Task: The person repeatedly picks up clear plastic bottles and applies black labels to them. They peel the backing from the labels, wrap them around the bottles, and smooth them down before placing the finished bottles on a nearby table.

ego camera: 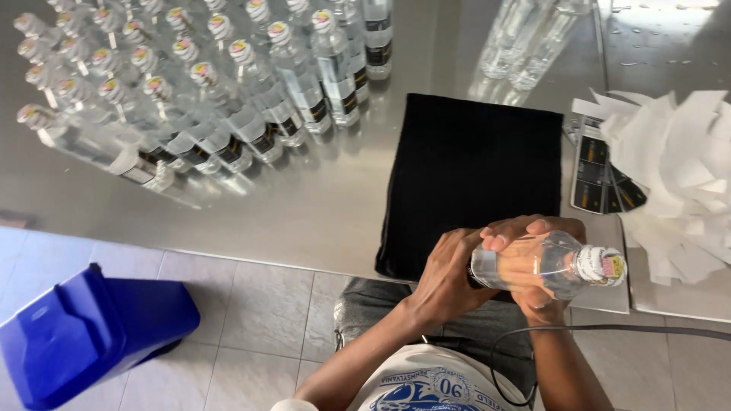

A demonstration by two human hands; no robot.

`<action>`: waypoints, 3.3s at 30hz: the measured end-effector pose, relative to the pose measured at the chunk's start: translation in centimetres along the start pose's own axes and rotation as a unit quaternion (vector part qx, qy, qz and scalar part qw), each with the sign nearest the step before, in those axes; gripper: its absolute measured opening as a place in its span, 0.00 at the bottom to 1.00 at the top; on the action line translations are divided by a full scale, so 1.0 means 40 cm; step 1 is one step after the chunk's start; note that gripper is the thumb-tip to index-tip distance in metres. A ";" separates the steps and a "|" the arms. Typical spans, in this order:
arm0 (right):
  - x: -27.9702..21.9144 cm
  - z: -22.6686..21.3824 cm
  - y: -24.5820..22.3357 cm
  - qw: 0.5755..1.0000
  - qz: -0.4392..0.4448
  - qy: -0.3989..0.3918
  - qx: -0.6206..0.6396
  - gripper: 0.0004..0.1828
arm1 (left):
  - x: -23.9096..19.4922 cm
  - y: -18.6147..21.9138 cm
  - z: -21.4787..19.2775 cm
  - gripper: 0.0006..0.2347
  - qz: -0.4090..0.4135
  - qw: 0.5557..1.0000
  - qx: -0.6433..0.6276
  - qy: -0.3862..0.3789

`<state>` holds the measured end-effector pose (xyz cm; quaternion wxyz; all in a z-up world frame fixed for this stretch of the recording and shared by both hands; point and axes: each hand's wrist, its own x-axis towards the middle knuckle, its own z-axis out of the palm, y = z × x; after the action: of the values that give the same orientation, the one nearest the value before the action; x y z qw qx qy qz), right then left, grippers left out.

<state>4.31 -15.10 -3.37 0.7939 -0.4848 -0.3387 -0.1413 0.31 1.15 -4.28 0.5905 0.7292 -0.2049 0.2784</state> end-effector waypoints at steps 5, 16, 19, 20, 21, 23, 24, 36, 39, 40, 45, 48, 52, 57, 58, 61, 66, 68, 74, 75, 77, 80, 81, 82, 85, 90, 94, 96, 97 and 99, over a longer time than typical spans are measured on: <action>0.076 0.107 0.021 0.997 0.030 -0.071 -0.003 0.48 | 0.000 0.032 -0.104 0.32 -0.128 0.991 0.009 -0.046; 0.185 0.296 0.039 0.992 0.118 -0.048 -0.019 0.37 | 0.020 0.041 -0.286 0.34 -0.110 0.958 0.266 0.009; 0.178 0.321 0.073 0.987 0.153 -0.038 -0.023 0.41 | 0.004 0.039 -0.287 0.41 -0.046 0.979 0.197 0.036; 0.176 0.340 0.080 0.977 0.210 -0.042 -0.005 0.45 | -0.003 0.028 -0.277 0.40 -0.071 0.985 0.149 0.040; 0.175 0.356 0.087 0.963 0.266 -0.045 0.012 0.49 | -0.008 0.017 -0.266 0.41 -0.095 0.989 0.101 0.044; 0.212 0.381 0.070 0.955 0.273 -0.112 -0.032 0.51 | -0.025 -0.029 -0.272 0.39 -0.150 0.981 0.100 0.067; 0.234 0.394 0.064 0.943 0.275 -0.173 -0.076 0.54 | -0.027 -0.056 -0.280 0.38 -0.203 0.971 0.098 0.085; 0.213 -0.022 -0.125 0.836 0.307 0.022 -0.453 0.37 | -0.031 -0.356 -0.923 0.35 -0.278 0.817 0.387 0.325; 0.174 -0.188 -0.115 0.792 0.263 0.040 -0.550 0.35 | 0.046 -0.300 -0.965 0.38 -0.230 0.822 0.414 0.315; 0.175 -0.234 -0.107 0.782 0.267 0.065 -0.559 0.35 | 0.126 -0.223 -0.895 0.38 -0.224 0.837 0.403 0.294; 0.195 -0.415 -0.056 0.755 0.173 0.093 -0.625 0.17 | 0.176 -0.178 -0.827 0.09 -0.468 0.745 -0.122 0.459; 0.269 -0.470 0.042 0.792 0.156 0.051 -0.588 0.21 | 0.031 -0.280 -0.906 0.22 -0.262 0.776 0.534 0.208; 0.449 -0.480 0.207 0.831 0.190 0.024 -0.523 0.34 | 0.048 -0.384 -1.028 0.55 -0.183 0.766 0.527 0.319; 0.617 -0.459 0.365 0.817 0.284 0.062 -0.499 0.63 | 0.000 -0.284 -0.916 0.50 -0.204 0.798 0.464 0.326; 0.623 -0.463 0.386 0.819 0.281 0.061 -0.497 0.63 | -0.010 -0.267 -0.872 0.50 -0.201 0.797 0.465 0.328; 0.627 -0.462 0.418 0.793 0.252 0.061 -0.551 0.57 | -0.034 -0.204 -0.723 0.44 -0.178 0.871 0.339 0.308; 0.545 -0.394 0.320 0.792 0.112 0.057 -0.598 0.34 | -0.077 -0.099 -0.467 0.34 -0.196 0.940 0.164 0.225; 0.499 -0.273 0.178 0.805 0.114 0.028 -0.582 0.34 | -0.125 -0.131 -0.388 0.33 -0.174 0.952 0.128 0.216; 0.299 -0.070 0.002 0.787 0.393 -0.070 -0.470 0.34 | -0.091 -0.014 -0.227 0.26 -0.228 0.972 0.027 0.049; 0.282 -0.035 -0.013 0.749 0.493 -0.073 -0.437 0.49 | -0.076 0.007 -0.205 0.24 -0.237 0.971 0.028 0.018; 0.239 -0.014 -0.005 0.736 0.523 -0.060 -0.425 0.53 | -0.064 0.019 -0.186 0.24 -0.204 0.978 0.039 -0.026; 0.159 -0.009 0.035 0.732 0.526 -0.072 -0.426 0.61 | -0.066 0.048 -0.169 0.22 -0.188 0.977 0.052 -0.090; 0.135 -0.013 0.055 0.740 0.497 -0.092 -0.444 0.63 | -0.064 0.055 -0.165 0.20 -0.202 0.972 0.052 -0.113; 0.124 -0.006 0.056 0.738 0.500 -0.091 -0.443 0.63 | -0.069 0.055 -0.160 0.20 -0.205 0.971 0.051 -0.114; 0.102 0.015 0.040 0.727 0.449 -0.107 -0.508 0.55 | -0.087 0.056 -0.150 0.18 -0.193 0.973 0.042 -0.118; 0.089 -0.079 -0.020 0.701 0.330 0.008 -0.632 0.29 | -0.087 0.061 -0.149 0.12 -0.234 0.967 0.069 -0.074; -0.019 -0.308 0.004 0.578 0.158 -0.077 -0.797 0.21 | -0.061 0.051 -0.156 0.11 -0.202 0.974 0.067 -0.072; -0.032 -0.330 -0.015 0.589 0.212 -0.119 -0.771 0.28 | -0.054 0.047 -0.158 0.10 -0.217 0.972 0.050 -0.076; -0.025 -0.322 -0.021 0.588 0.211 -0.119 -0.772 0.28 | -0.051 0.042 -0.155 0.10 -0.216 0.972 0.050 -0.075; -0.023 -0.303 -0.034 0.572 0.086 -0.091 -0.810 0.23 | -0.053 0.041 -0.151 0.10 -0.215 0.972 0.056 -0.075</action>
<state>7.75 -26.35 -6.71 0.0426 -0.9629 -0.1100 -0.2427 -3.31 6.61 -3.52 0.5778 0.8068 -0.0709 0.1007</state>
